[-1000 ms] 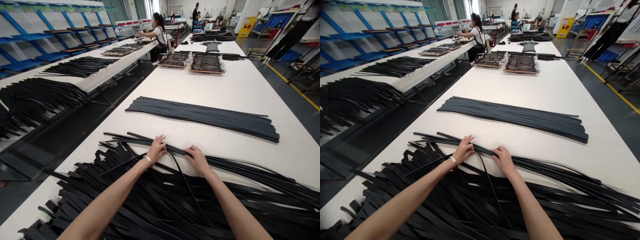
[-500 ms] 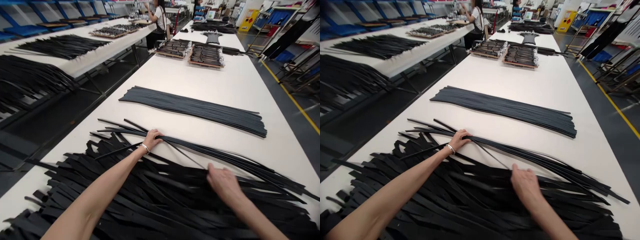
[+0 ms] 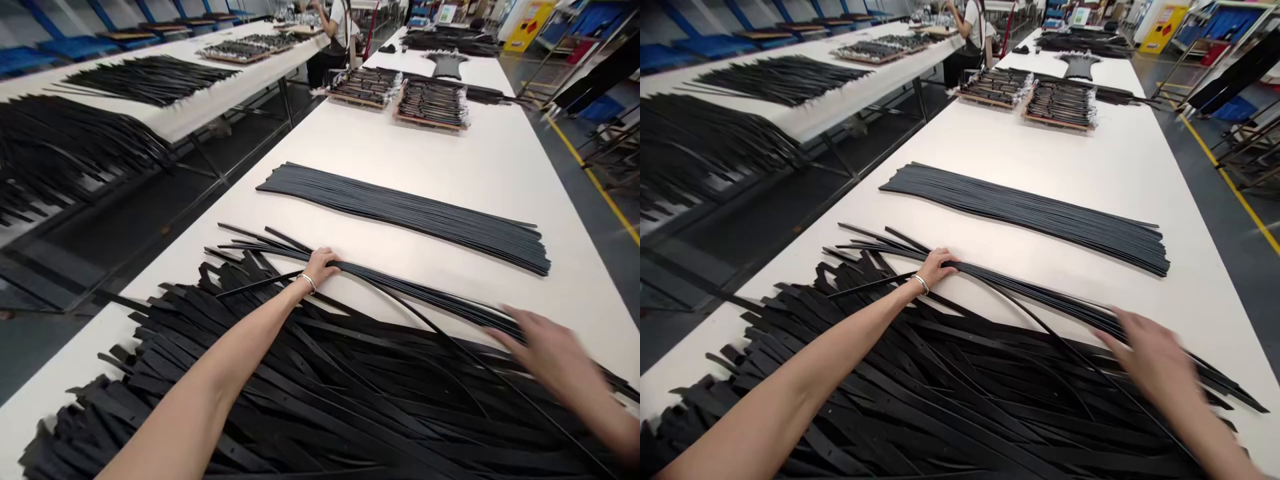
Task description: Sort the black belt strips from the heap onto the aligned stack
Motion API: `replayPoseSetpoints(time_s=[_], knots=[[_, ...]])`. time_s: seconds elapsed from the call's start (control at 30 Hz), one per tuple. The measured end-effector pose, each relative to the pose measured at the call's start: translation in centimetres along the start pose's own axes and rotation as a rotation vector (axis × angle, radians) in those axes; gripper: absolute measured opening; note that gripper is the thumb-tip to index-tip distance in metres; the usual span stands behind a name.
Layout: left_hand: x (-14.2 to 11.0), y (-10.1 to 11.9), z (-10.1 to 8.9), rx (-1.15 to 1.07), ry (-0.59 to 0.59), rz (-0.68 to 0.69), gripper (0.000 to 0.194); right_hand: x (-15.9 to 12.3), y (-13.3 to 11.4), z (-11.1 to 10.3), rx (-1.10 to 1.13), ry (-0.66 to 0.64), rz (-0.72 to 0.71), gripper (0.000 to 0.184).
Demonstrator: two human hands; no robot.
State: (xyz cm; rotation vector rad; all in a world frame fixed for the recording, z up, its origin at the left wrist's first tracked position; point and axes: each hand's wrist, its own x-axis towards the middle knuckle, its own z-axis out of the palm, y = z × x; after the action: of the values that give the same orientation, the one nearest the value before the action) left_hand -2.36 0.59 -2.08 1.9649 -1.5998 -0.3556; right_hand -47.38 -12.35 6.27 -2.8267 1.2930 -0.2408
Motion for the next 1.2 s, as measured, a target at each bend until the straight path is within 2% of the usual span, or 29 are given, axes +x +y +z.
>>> replayPoseSetpoints(time_s=[0.07, 0.13, 0.17, 0.23, 0.33, 0.37, 0.43, 0.53, 0.6, 0.67, 0.73, 0.87, 0.93, 1.0, 1.1, 1.13, 1.2], knots=[[0.0, 0.1, -0.2, 0.036, -0.004, -0.006, 0.019, 4.3, -5.7, 3.5, 0.066, -0.008, -0.167, 0.068], [0.2, 0.1, -0.4, 0.068, -0.013, -0.015, 0.019, 7.9, -10.7, 7.0, 0.117, 0.026, -0.262, 0.075], [0.2, 0.3, -0.5, 0.080, -0.018, -0.018, 0.018, 9.2, -12.5, 8.5, 0.153, 0.020, -0.296, 0.070], [-0.1, 1.0, -0.7, 0.095, -0.025, -0.019, 0.019, 10.8, -14.5, 10.8, 0.253, -0.009, -0.329, 0.048], [-2.4, 3.7, -0.9, 0.108, -0.031, 0.056, 0.037, 11.3, -14.7, 12.4, 0.407, -0.013, -0.312, 0.030], [-3.6, 4.9, -0.8, 0.105, -0.061, 0.105, 0.043, 11.2, -14.5, 12.5, 0.436, -0.004, -0.300, 0.029], [-6.4, 7.0, -0.8, 0.091, -0.194, 0.206, 0.047, 11.0, -14.2, 12.5, 0.456, 0.002, -0.286, 0.029], [-9.7, 8.6, -0.6, 0.081, -0.407, 0.253, 0.032, 11.0, -14.4, 12.2, 0.470, -0.005, -0.254, 0.027], [-10.3, 8.7, -0.5, 0.082, -0.457, 0.251, 0.016, 11.0, -14.6, 12.1, 0.482, 0.000, -0.227, 0.027], [-9.7, 8.4, -0.4, 0.065, -0.464, 0.252, 0.012, 11.0, -14.8, 12.0, 0.492, 0.004, -0.216, 0.027], [-8.2, 7.9, 0.0, 0.063, -0.397, 0.219, 0.015, 10.9, -14.9, 12.0, 0.497, 0.002, -0.215, 0.027], [-4.0, 6.7, 1.2, 0.146, -0.065, 0.120, 0.010, 10.8, -14.9, 11.8, 0.511, -0.006, -0.218, 0.027], [-2.0, 6.0, 1.9, 0.169, 0.028, 0.111, 0.010, 10.5, -14.9, 11.6, 0.522, 0.003, -0.227, 0.029], [-0.4, 5.4, 2.3, 0.165, 0.015, 0.103, 0.012, 10.3, -14.9, 11.3, 0.524, 0.000, -0.253, 0.038], [0.8, 4.7, 2.4, 0.176, -0.070, 0.078, 0.006, 10.2, -14.5, 11.2, 0.506, -0.043, -0.328, 0.056], [1.0, 4.5, 2.3, 0.189, -0.088, 0.071, 0.006, 10.2, -14.4, 11.3, 0.502, -0.057, -0.347, 0.055], [0.9, 3.6, 1.7, 0.226, -0.111, 0.067, 0.020, 10.4, -14.1, 11.6, 0.507, -0.072, -0.355, 0.044]])
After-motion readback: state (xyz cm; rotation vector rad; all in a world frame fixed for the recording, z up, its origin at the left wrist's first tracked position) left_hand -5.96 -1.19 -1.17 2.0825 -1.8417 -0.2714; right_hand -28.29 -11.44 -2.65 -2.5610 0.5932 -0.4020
